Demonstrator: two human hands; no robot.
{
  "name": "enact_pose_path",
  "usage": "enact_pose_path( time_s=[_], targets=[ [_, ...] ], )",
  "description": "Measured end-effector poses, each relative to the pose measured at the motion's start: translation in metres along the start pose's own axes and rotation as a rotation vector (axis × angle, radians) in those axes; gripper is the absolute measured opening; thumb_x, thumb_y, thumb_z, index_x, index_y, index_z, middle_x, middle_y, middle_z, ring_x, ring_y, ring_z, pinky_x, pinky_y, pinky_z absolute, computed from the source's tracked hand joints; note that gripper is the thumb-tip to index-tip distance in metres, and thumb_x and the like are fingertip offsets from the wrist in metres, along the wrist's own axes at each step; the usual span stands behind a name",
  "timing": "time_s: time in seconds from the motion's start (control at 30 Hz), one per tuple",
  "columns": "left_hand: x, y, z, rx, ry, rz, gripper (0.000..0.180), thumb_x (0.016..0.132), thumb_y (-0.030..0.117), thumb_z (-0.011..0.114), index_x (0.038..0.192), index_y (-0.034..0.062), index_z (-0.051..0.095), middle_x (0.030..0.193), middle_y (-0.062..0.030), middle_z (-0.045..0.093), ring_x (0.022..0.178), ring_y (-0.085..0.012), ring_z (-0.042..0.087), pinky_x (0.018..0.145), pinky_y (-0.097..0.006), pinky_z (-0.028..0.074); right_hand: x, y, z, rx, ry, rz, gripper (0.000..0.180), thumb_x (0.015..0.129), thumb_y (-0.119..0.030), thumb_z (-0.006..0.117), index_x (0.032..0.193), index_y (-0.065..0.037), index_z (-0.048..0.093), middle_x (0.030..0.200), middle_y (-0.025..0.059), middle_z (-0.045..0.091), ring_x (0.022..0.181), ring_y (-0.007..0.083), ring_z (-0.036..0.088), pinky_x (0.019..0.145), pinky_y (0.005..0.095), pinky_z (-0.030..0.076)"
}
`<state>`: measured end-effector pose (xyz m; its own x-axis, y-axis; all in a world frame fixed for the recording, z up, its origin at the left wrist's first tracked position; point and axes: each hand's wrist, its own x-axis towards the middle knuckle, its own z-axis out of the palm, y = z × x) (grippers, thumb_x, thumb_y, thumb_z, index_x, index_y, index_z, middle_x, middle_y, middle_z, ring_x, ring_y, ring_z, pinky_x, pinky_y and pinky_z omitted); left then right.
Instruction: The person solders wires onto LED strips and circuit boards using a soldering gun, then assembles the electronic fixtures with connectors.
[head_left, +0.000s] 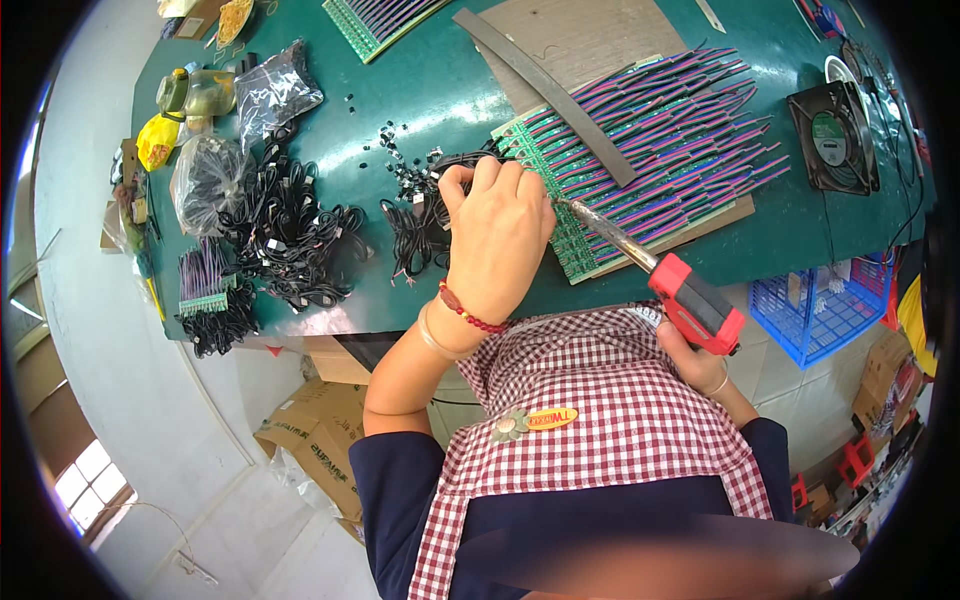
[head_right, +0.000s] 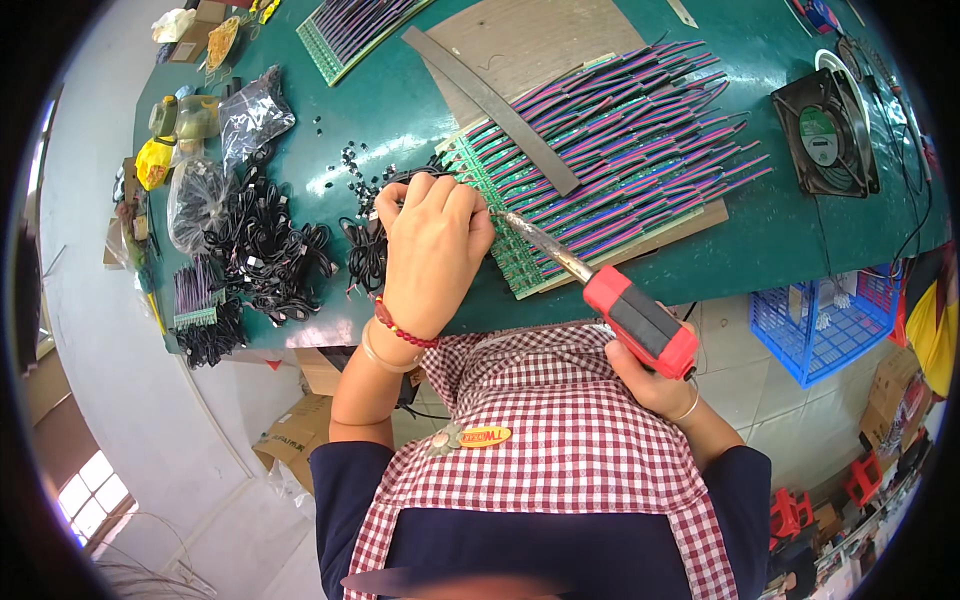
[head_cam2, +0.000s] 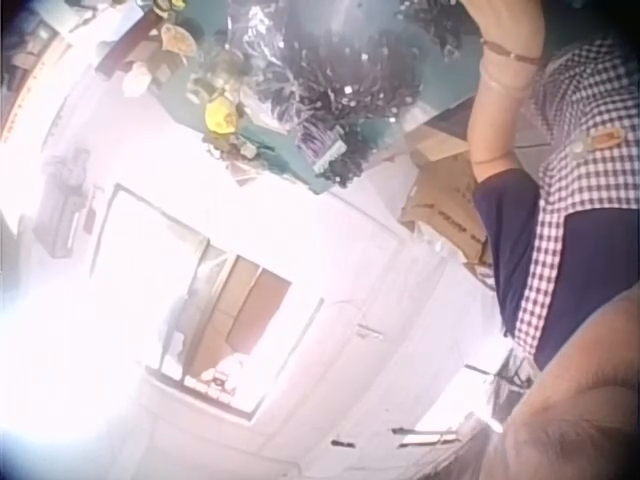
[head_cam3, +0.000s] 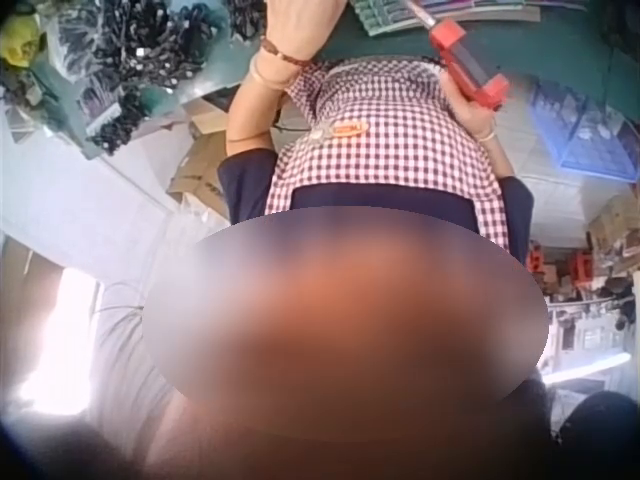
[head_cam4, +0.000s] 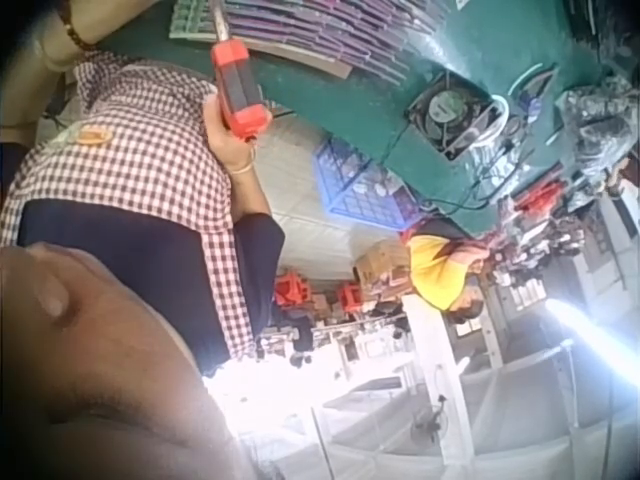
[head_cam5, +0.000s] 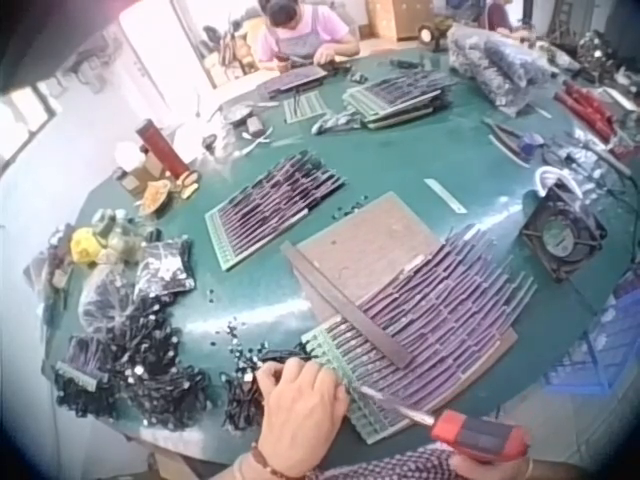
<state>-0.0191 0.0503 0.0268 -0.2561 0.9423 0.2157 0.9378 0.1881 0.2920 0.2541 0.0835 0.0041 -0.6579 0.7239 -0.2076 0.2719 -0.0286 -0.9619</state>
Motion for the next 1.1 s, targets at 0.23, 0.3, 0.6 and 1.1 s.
enact_pose_path(
  time_s=[0.23, 0.3, 0.6, 1.1],
  targets=[
    [0.003, 0.000, -0.001, 0.022, -0.027, 0.021, 0.010, 0.071, 0.008, 0.064, 0.070, 0.0080, 0.054, 0.069, -0.0039, 0.050, 0.074, -0.0222, 0.051, 0.080, -0.039, 0.035, 0.006, 0.004, 0.001, -0.128, -0.015, -0.111, 0.016, 0.069, -0.001, 0.066, 0.084, -0.001, 0.061, 0.072, 0.0087, 0.055, 0.057, 0.0200, 0.054, 0.051, 0.0297, 0.041],
    [0.004, 0.000, -0.001, 0.025, -0.031, 0.023, 0.010, 0.071, 0.008, 0.064, 0.070, 0.0080, 0.054, 0.068, -0.0040, 0.050, 0.074, -0.0222, 0.051, 0.080, -0.039, 0.035, 0.005, 0.004, 0.001, -0.175, -0.016, -0.149, 0.016, 0.068, -0.001, 0.066, 0.083, -0.001, 0.060, 0.071, 0.0088, 0.055, 0.056, 0.0196, 0.054, 0.049, 0.0299, 0.041],
    [0.007, -0.001, -0.002, 0.056, -0.067, 0.051, 0.011, 0.070, 0.007, 0.064, 0.066, 0.0072, 0.054, 0.066, -0.0043, 0.052, 0.073, -0.0222, 0.052, 0.078, -0.038, 0.036, 0.010, -0.007, -0.004, -0.125, -0.006, -0.217, 0.025, 0.065, 0.001, 0.065, 0.090, 0.003, 0.062, 0.081, 0.0133, 0.062, 0.064, 0.0251, 0.061, 0.056, 0.0302, 0.047],
    [0.009, -0.001, -0.005, 0.011, -0.073, 0.050, 0.010, 0.071, 0.007, 0.064, 0.067, 0.0068, 0.054, 0.067, -0.0048, 0.052, 0.072, -0.0225, 0.052, 0.077, -0.037, 0.035, 0.018, -0.003, -0.001, -0.297, -0.030, -0.360, 0.030, 0.065, 0.000, 0.067, 0.093, 0.005, 0.060, 0.085, 0.0141, 0.064, 0.065, 0.0227, 0.064, 0.057, 0.0282, 0.049]
  ],
)
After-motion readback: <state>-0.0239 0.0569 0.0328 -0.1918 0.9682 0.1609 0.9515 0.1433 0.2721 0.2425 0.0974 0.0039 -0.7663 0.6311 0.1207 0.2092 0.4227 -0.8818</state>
